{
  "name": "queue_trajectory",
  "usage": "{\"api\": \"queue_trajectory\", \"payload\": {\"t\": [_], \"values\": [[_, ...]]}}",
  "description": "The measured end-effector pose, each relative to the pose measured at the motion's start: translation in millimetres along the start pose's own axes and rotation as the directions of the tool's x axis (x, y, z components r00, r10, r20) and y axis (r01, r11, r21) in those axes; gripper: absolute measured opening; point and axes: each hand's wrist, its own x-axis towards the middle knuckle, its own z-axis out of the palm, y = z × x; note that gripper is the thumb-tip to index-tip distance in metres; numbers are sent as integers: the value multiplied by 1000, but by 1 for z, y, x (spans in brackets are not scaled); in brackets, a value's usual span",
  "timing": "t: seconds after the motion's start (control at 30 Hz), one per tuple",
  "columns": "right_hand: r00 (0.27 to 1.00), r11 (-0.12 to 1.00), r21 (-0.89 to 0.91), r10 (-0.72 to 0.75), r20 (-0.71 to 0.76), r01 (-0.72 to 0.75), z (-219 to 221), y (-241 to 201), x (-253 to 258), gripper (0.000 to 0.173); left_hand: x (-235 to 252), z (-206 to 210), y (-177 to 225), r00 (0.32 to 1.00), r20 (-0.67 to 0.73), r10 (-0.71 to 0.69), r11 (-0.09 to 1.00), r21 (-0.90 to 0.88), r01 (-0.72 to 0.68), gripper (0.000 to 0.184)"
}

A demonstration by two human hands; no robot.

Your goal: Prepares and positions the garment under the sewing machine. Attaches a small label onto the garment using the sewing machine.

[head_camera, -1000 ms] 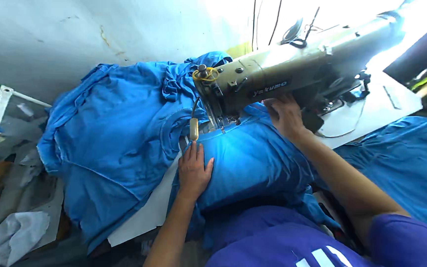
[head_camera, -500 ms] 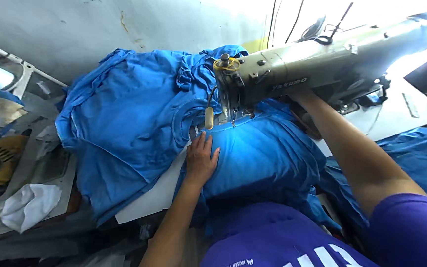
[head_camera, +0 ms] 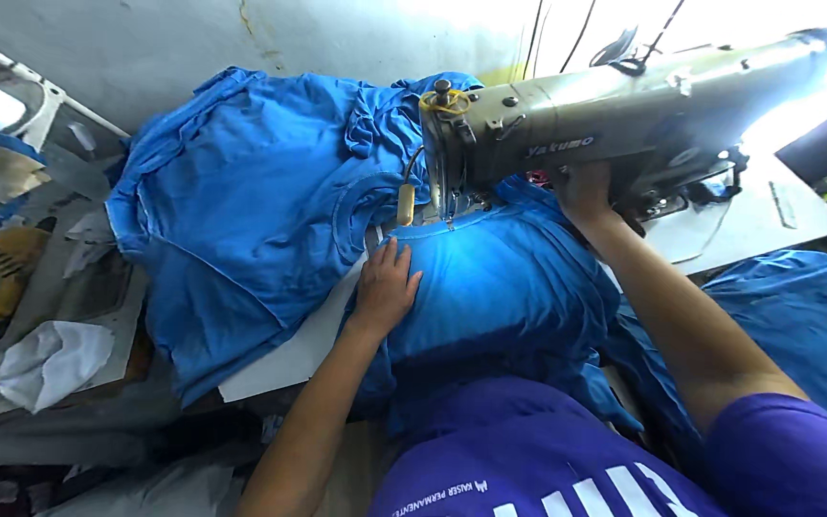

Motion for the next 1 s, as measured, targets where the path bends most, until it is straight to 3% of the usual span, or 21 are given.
{"api": "queue_trajectory", "payload": {"t": [0.07,0.13,0.2,0.27,0.4,0.5,0.57,0.73,0.8,0.87,0.93,1.0], "values": [[998,987,152,50,-39,-43,-3,-5,-5,30,2,1,12,988,-136,76,997,8,-75,42],[993,957,272,111,-45,-95,-7,-10,-10,28,8,3,34,931,-286,226,974,40,-224,34],[986,921,367,159,-49,-130,-8,-12,-16,27,22,6,62,888,-294,354,926,-22,-377,31],[978,887,430,205,-33,-171,-8,-10,-21,25,45,8,90,895,-201,397,873,-220,-436,34],[973,817,546,228,-16,-183,-14,-11,-25,18,105,14,127,984,-90,152,744,-645,-173,49],[970,787,579,240,29,-212,-21,-11,-22,15,138,22,146,991,-66,-115,536,-844,6,34],[972,824,525,231,31,-213,-21,-5,-15,17,152,26,152,975,-89,-202,412,-911,2,26],[969,920,309,245,25,-240,-6,9,2,33,170,31,158,942,-146,-301,487,-873,20,32],[954,955,107,258,153,-276,-6,8,6,37,168,23,159,950,-68,-304,513,-852,103,35],[954,972,5,231,190,-236,-9,1,7,33,167,17,159,946,18,-323,492,-851,184,30],[981,990,-34,143,129,-140,-12,-1,2,32,167,16,159,933,126,-337,342,-907,246,29],[992,997,6,77,101,-78,-18,-2,-5,32,162,16,158,915,227,-334,87,-959,269,30]]}}
